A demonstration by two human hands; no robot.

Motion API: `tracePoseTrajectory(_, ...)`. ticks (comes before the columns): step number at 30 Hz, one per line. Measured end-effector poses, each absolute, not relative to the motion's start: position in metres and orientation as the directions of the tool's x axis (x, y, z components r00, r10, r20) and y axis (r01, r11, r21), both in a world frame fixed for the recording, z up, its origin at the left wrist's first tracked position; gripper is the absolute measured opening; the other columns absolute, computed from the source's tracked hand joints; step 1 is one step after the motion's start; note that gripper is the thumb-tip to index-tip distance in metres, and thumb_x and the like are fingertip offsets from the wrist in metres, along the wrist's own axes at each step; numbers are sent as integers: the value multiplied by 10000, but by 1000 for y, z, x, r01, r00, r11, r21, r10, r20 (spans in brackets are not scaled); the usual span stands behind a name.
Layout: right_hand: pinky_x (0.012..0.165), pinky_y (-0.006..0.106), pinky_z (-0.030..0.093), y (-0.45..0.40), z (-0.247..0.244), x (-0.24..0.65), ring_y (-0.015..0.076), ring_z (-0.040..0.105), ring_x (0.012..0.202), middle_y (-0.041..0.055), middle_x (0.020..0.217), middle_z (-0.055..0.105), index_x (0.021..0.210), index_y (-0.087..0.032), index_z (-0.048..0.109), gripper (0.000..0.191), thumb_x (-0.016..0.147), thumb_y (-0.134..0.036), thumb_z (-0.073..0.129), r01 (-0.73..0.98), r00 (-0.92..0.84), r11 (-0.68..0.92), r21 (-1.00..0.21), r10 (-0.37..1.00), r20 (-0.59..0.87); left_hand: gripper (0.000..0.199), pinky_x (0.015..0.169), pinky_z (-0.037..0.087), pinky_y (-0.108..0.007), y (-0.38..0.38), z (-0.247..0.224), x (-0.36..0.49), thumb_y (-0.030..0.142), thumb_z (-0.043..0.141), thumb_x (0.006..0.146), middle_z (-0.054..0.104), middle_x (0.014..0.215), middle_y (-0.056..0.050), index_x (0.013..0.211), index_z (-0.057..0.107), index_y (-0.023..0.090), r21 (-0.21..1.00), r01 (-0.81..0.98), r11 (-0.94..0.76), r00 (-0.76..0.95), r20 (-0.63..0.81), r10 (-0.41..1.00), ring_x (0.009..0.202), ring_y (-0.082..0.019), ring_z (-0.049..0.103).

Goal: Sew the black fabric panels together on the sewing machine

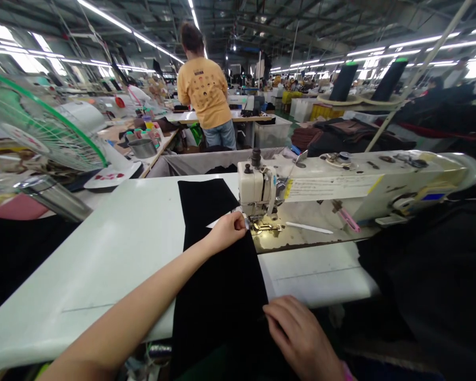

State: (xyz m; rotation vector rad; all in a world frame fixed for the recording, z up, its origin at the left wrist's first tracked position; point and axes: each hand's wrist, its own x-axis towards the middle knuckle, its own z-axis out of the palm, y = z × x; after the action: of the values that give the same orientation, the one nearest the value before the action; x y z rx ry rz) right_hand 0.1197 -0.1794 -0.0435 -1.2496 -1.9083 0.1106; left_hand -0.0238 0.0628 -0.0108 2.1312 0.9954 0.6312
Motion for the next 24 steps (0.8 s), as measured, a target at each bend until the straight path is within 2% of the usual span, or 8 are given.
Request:
tracePoseTrajectory(3,675,343,547,-173,-39,121,214,637,775,74,873,656,1004,-180,618,225,918,-42,463,765,-139,468,-442,791,596,155,553,382,-232,71,-10,-12,107,611,668,544,619,45,663,487,200,757,473,-451,568,129,813,560,-107,488)
tracePoseTrajectory(9,746,348,556,-167,-40,119,205,643,824,67,889,664,961,-184,601,236,876,-6,471,738,-111,484,-470,774,623,151,520,371,-235,78,-8,-4,100,621,669,535,580,50,684,504,195,743,488,-458,576,120,809,529,-114,502)
tracePoseTrajectory(15,769,391,572,-168,-42,120,222,644,851,79,919,673,991,-167,613,240,889,-18,454,755,-170,487,-440,792,586,157,550,429,-246,81,-9,-3,95,640,707,568,627,35,752,519,185,701,526,-481,560,140,817,568,-132,547)
tracePoseTrajectory(17,780,398,578,-170,-41,122,223,646,867,83,932,676,1003,-167,619,247,898,-24,447,758,-186,488,-433,798,573,152,614,473,-283,73,-6,-3,92,635,736,606,702,2,818,537,174,672,556,-489,531,164,831,641,-164,587)
tracePoseTrajectory(20,811,411,586,-172,-40,124,227,652,907,92,969,688,1043,-169,633,275,900,-22,450,751,-216,504,-425,797,563,206,841,494,-400,29,1,-13,93,630,781,653,972,-92,964,559,157,617,606,-502,466,236,853,945,-253,619)
tracePoseTrajectory(22,831,422,589,-175,-40,126,235,656,941,99,1003,695,1080,-168,639,300,896,-17,456,743,-234,519,-422,792,564,204,942,465,-445,-18,3,-25,126,649,807,643,1101,-109,995,582,170,557,604,-571,523,264,811,1080,-283,584)
tracePoseTrajectory(24,845,430,590,-177,-41,129,241,659,967,103,1028,698,1116,-172,640,328,894,-16,457,734,-247,529,-426,792,558,68,905,502,-424,-67,-1,-39,169,571,891,668,1058,-89,940,615,185,418,490,-764,759,225,610,1021,-265,614)
